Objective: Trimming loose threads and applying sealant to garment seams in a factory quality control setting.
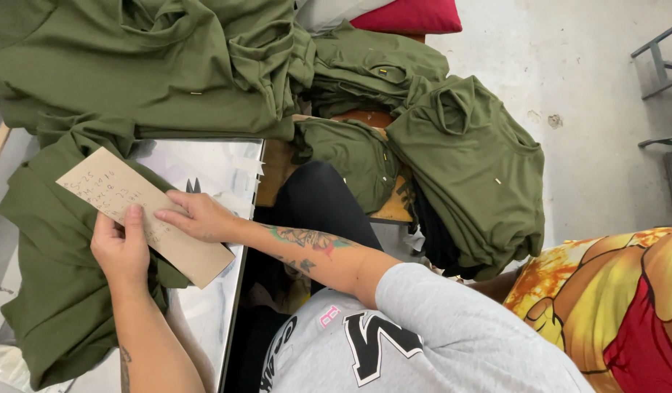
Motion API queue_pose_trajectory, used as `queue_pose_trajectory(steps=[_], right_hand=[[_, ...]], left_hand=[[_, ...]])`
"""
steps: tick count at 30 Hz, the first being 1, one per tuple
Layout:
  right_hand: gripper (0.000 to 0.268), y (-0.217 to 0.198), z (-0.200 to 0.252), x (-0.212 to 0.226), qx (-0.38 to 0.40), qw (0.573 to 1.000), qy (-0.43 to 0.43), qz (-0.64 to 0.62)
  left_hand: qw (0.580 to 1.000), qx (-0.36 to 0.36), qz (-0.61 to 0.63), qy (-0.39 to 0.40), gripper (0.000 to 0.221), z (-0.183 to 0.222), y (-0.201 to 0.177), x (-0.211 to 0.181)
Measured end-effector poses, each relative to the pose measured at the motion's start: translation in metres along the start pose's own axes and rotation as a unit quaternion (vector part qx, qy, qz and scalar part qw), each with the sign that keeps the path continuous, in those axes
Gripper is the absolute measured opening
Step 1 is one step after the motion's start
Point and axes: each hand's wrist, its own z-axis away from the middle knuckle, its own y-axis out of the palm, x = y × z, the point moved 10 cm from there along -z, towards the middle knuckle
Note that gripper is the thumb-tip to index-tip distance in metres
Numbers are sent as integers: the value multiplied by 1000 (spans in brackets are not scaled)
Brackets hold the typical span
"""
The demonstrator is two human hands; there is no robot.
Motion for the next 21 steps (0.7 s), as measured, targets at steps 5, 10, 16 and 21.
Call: queue_pose_trajectory(steps=[5, 10, 16, 21], right_hand=[[44, 0, 2, 6, 11, 1000, 12, 16], [37, 6, -9, -18, 5, 999, -22, 26], [29, -2, -19, -39, -31, 997, -67, -39], [24, 1, -19, -46, -26, 990, -96, -99]], left_hand=[[995, -39, 96, -14, 33, -1, -9, 16], [989, -71, 123, 30, 31, -8, -13, 38], [985, -70, 159, 2, 20, -17, -3, 103], [978, -83, 192, 16, 17, -14, -3, 102]])
